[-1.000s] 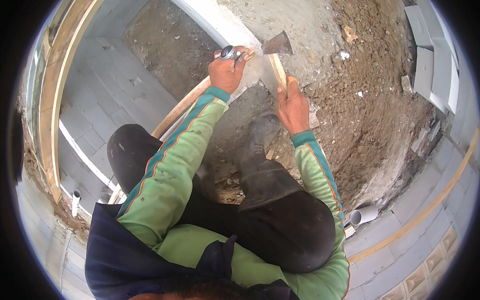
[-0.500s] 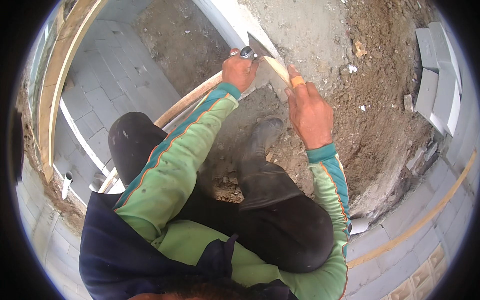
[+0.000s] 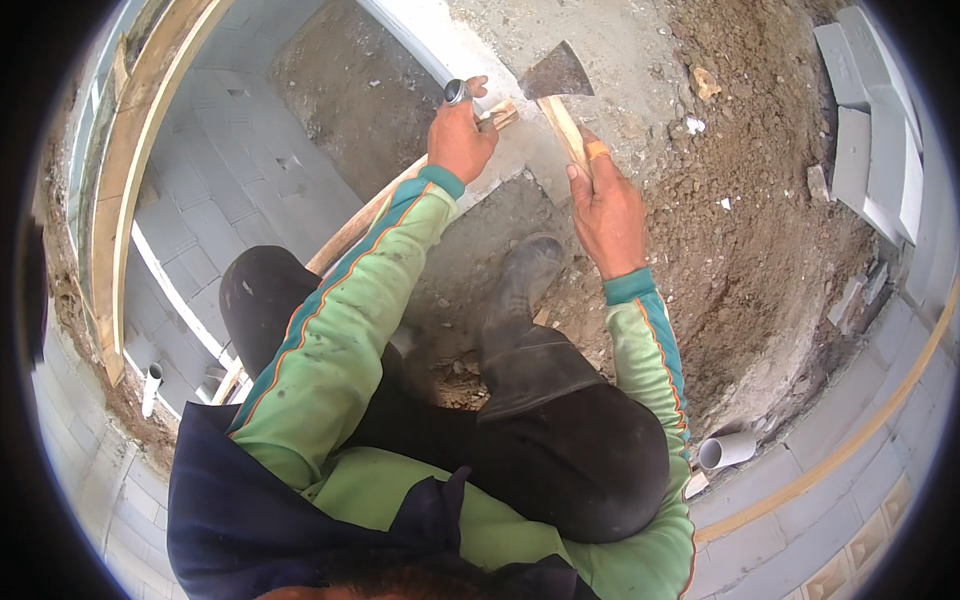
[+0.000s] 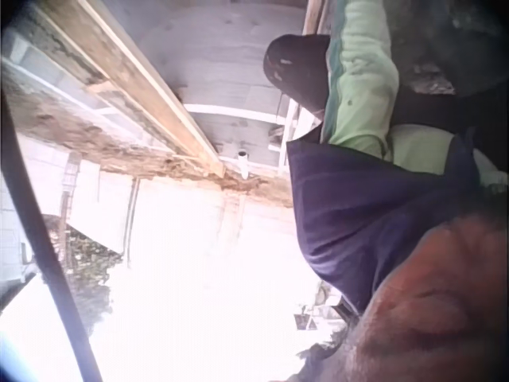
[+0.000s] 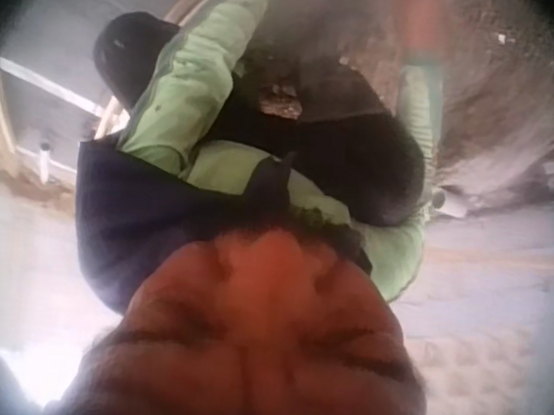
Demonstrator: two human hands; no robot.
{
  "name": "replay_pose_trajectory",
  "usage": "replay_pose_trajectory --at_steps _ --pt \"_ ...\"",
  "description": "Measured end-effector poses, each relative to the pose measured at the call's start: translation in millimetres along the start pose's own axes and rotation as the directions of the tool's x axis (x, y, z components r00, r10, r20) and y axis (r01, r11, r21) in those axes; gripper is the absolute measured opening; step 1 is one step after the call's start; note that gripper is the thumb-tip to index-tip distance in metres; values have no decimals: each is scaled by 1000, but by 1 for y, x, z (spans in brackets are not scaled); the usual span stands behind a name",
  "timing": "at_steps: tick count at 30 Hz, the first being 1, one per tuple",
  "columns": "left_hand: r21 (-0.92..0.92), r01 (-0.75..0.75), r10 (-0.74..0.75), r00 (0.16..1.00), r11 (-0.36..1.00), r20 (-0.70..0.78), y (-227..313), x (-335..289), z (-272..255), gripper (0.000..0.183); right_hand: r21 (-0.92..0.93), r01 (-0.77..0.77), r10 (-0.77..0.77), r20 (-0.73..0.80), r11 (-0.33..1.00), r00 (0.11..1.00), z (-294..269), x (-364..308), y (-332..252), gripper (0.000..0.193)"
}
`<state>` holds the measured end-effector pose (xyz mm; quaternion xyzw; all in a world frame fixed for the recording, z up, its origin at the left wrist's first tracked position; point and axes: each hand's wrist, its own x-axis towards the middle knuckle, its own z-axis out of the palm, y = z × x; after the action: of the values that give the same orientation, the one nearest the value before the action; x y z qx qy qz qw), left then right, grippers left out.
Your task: The person installs wooden formwork around a concrete structure by positioning a wooden board against the edge and hammering nails through it with a small hatchet.
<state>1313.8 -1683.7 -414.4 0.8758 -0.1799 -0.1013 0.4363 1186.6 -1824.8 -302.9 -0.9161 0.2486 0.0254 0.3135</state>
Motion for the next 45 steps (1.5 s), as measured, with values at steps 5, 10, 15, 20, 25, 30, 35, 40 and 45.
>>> replay_pose_trajectory --at_steps 5,10,15,20,25,30,35,40,45 --pt "-73 64 -57 994 995 88 -10 12 -8 68 -131 77 -64 100 988 993 20 14 12 36" --pt "-160 98 -70 982 982 173 -13 11 -27 65 -42 -2 9 169 999 986 31 18 34 38" --pt "453 -102 -69 936 886 346 -56 -15 -71 65 -39 -8 15 197 999 980 29 21 24 37" --pt "467 107 -380 749 877 542 -56 -26 -79 57 -104 50 -33 163 993 986 30 16 32 35" --pt "459 152 -387 787 876 479 -68 -34 -80 48 -198 115 -76 193 973 978 30 16 19 33" --pt "485 124 -392 771 866 503 -61 -29 -85 43 -191 291 -302 -27 937 953 1 -1 -14 35" --pt "423 153 -378 763 893 524 -62 -31 -88 42 -224 455 -494 -170 862 853 -25 -21 -51 33" --pt "409 168 -371 788 897 491 -69 -36 -87 43 -106 541 -549 -92 835 830 -28 -12 -71 29" --pt "389 136 -336 792 911 510 -62 -31 -78 40 -420 294 -188 275 859 943 -20 14 -39 37"
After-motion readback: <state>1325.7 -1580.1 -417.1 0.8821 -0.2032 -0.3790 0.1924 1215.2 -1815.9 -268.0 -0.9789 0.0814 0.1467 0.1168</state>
